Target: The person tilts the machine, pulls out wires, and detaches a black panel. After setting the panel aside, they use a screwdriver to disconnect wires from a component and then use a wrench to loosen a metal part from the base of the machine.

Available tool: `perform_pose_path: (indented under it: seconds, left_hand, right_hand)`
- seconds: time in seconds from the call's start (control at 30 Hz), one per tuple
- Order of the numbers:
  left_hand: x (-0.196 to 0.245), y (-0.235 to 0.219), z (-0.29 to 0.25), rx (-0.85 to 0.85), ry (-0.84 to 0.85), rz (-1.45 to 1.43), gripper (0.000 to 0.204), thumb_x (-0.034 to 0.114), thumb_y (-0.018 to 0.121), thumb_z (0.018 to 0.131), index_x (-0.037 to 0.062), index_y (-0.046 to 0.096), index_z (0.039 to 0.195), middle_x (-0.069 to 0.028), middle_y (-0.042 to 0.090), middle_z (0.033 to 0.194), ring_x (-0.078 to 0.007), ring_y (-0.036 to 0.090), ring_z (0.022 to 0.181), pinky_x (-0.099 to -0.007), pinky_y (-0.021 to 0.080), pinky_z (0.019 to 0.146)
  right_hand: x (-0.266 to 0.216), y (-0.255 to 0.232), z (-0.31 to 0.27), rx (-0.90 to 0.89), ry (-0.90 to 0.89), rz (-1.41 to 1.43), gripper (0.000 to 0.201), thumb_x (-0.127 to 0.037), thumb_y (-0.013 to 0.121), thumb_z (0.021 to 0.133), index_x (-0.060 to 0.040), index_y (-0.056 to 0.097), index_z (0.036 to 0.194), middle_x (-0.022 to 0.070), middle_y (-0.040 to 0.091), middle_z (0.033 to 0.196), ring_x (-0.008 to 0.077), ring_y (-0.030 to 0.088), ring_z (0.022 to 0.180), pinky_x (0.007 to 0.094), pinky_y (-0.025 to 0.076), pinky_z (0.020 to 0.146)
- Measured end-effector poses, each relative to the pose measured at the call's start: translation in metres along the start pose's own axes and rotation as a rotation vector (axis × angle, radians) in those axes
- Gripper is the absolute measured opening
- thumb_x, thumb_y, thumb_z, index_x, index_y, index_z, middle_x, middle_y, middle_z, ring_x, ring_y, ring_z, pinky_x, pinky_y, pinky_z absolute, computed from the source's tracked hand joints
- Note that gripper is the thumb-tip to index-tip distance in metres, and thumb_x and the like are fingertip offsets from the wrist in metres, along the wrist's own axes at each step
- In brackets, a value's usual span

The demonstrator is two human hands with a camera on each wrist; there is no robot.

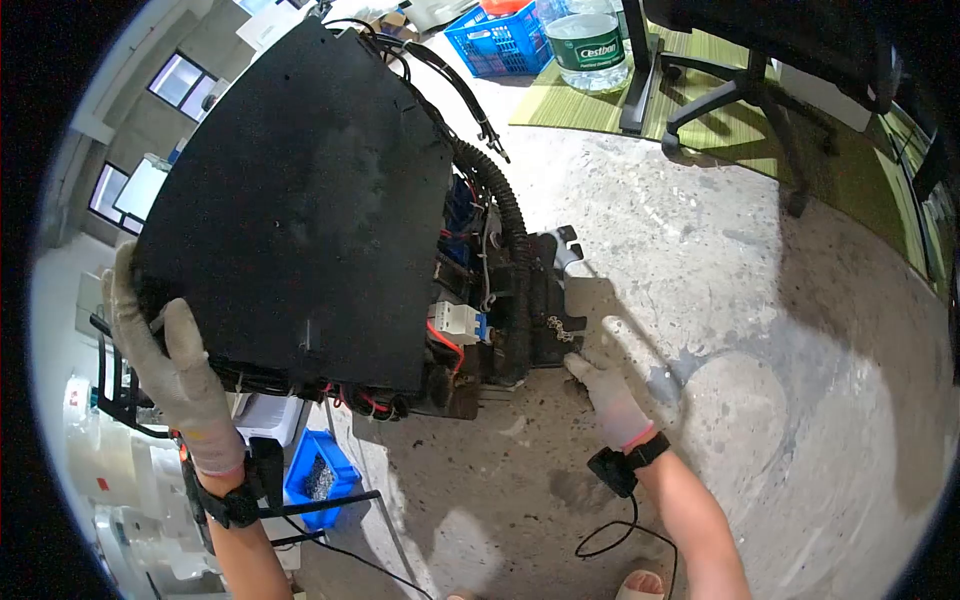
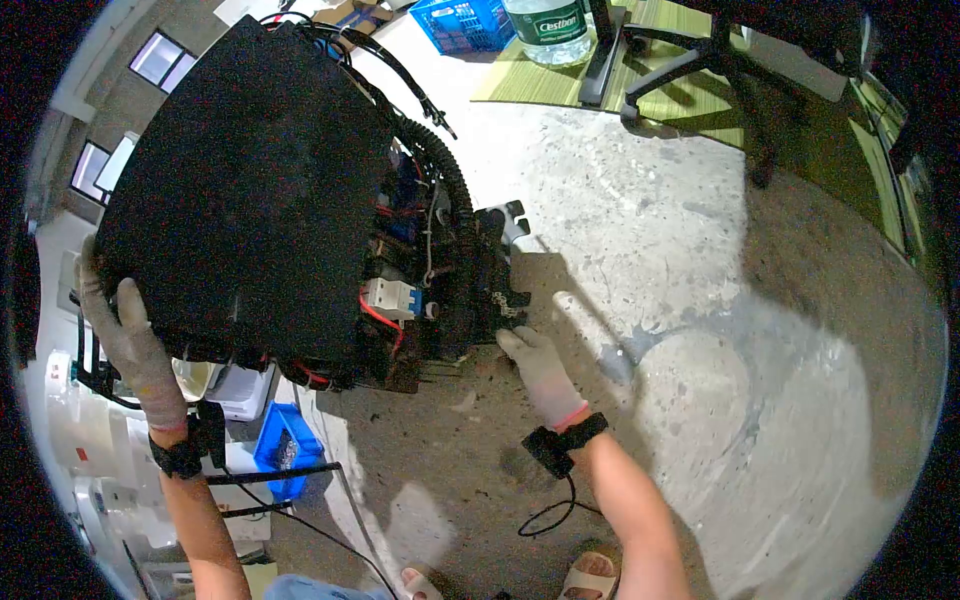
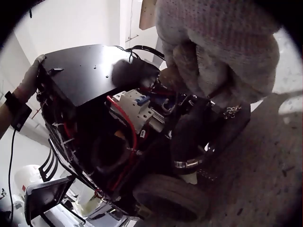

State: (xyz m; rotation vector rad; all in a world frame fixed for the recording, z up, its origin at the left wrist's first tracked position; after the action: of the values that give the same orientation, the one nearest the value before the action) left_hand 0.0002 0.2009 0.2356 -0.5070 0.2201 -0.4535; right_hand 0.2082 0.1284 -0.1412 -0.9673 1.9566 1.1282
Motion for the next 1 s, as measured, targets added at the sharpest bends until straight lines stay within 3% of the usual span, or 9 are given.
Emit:
perform_pose_path:
  seconds: [0.17, 0.33, 0.5, 0.57, 0.6, 0.67, 0.83, 0.93, 1.0]
  left_hand:
    - [0.003, 0.003, -0.003, 0.023, -0.066, -0.161, 0.049, 0.024, 0.040, 0.080, 0.0064, 0.034, 0.125, -0.0121, 0.035, 0.125, -0.0225, 0.035, 0.115, -0.0342, 0.028, 0.097]
    - [-0.021, 0.010, -0.010, 0.026, -0.268, -0.533, 0.048, 0.022, 0.037, 0.081, 0.0010, 0.034, 0.124, -0.0137, 0.034, 0.126, -0.0236, 0.040, 0.111, -0.0325, 0.032, 0.094]
    - [-0.045, 0.008, -0.010, -0.019, -0.073, -0.247, 0.053, 0.028, 0.034, 0.082, 0.0033, 0.025, 0.129, -0.0121, 0.035, 0.127, -0.0206, 0.039, 0.114, -0.0324, 0.034, 0.094]
    - [-0.054, 0.011, -0.011, -0.029, -0.237, -0.535, 0.053, 0.029, 0.036, 0.082, 0.0050, 0.026, 0.129, -0.0116, 0.033, 0.128, -0.0216, 0.036, 0.116, -0.0346, 0.032, 0.096]
    - [-0.058, 0.010, -0.011, -0.022, -0.240, -0.527, 0.053, 0.029, 0.036, 0.082, 0.0050, 0.026, 0.129, -0.0116, 0.033, 0.128, -0.0216, 0.036, 0.116, -0.0346, 0.032, 0.096]
    - [-0.063, 0.008, -0.008, -0.069, -0.089, -0.322, 0.054, 0.031, 0.036, 0.083, 0.0071, 0.025, 0.130, -0.0106, 0.032, 0.129, -0.0221, 0.032, 0.119, -0.0354, 0.028, 0.098]
    - [-0.087, 0.002, 0.000, -0.155, -0.149, -0.284, 0.064, -0.004, 0.031, 0.064, 0.0105, 0.030, 0.127, -0.0100, 0.034, 0.129, -0.0223, 0.029, 0.121, -0.0334, 0.022, 0.101]
    - [-0.092, 0.002, 0.007, -0.211, 0.021, -0.221, 0.064, -0.004, 0.033, 0.063, 0.0104, 0.031, 0.125, -0.0096, 0.035, 0.128, -0.0232, 0.028, 0.122, -0.0359, 0.018, 0.103]
    - [-0.089, 0.003, 0.008, -0.184, -0.093, -0.196, 0.062, -0.006, 0.033, 0.063, 0.0092, 0.033, 0.123, -0.0094, 0.036, 0.127, -0.0232, 0.027, 0.122, -0.0365, 0.016, 0.104]
  right_hand:
    - [-0.016, -0.018, -0.007, 0.025, -0.023, 0.085, 0.040, -0.021, 0.054, 0.081, 0.0069, 0.048, 0.110, 0.0079, 0.056, 0.098, 0.0119, 0.050, 0.088, 0.0238, 0.038, 0.079]
    - [0.004, -0.043, 0.011, 0.025, -0.064, 0.058, 0.034, -0.018, 0.051, 0.082, 0.0076, 0.051, 0.104, 0.0127, 0.054, 0.106, 0.0155, 0.047, 0.098, 0.0247, 0.035, 0.085]
    - [0.010, -0.051, 0.028, 0.013, -0.234, -0.215, 0.029, -0.018, 0.051, 0.080, 0.0085, 0.056, 0.090, 0.0196, 0.052, 0.106, 0.0191, 0.044, 0.104, 0.0255, 0.032, 0.089]
    - [-0.009, -0.046, 0.024, -0.054, -0.188, -0.462, 0.029, -0.019, 0.051, 0.080, 0.0070, 0.057, 0.091, 0.0193, 0.053, 0.103, 0.0187, 0.046, 0.102, 0.0256, 0.034, 0.088]
    - [-0.024, -0.041, 0.021, -0.063, -0.192, -0.465, 0.029, -0.019, 0.051, 0.080, 0.0070, 0.057, 0.091, 0.0193, 0.053, 0.103, 0.0187, 0.046, 0.102, 0.0256, 0.034, 0.088]
    - [-0.042, -0.030, 0.019, -0.061, 0.080, -0.231, 0.028, -0.020, 0.052, 0.080, 0.0046, 0.057, 0.093, 0.0140, 0.055, 0.098, 0.0167, 0.050, 0.093, 0.0248, 0.038, 0.082]
    - [-0.057, 0.000, 0.034, -0.142, -0.034, -0.273, 0.030, -0.022, 0.055, 0.080, 0.0050, 0.055, 0.094, 0.0081, 0.056, 0.085, 0.0126, 0.050, 0.079, 0.0230, 0.040, 0.071]
    - [-0.094, 0.030, 0.033, -0.222, -0.110, -0.346, 0.030, -0.022, 0.056, 0.080, 0.0054, 0.054, 0.092, 0.0061, 0.056, 0.080, 0.0105, 0.049, 0.074, 0.0235, 0.040, 0.068]
    - [-0.109, 0.045, 0.028, -0.276, -0.097, -0.372, 0.030, -0.023, 0.056, 0.080, 0.0053, 0.054, 0.090, 0.0055, 0.055, 0.077, 0.0096, 0.048, 0.072, 0.0244, 0.040, 0.066]
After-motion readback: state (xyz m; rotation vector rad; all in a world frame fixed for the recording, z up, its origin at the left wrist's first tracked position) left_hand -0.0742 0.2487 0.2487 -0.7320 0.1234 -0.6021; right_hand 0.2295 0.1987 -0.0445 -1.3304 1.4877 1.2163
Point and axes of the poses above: each hand's wrist, its own z-axis towards the middle knuckle, its own y-axis out of the palm, x = y × z, the point moved 4 cm from there along z, towards the middle knuckle
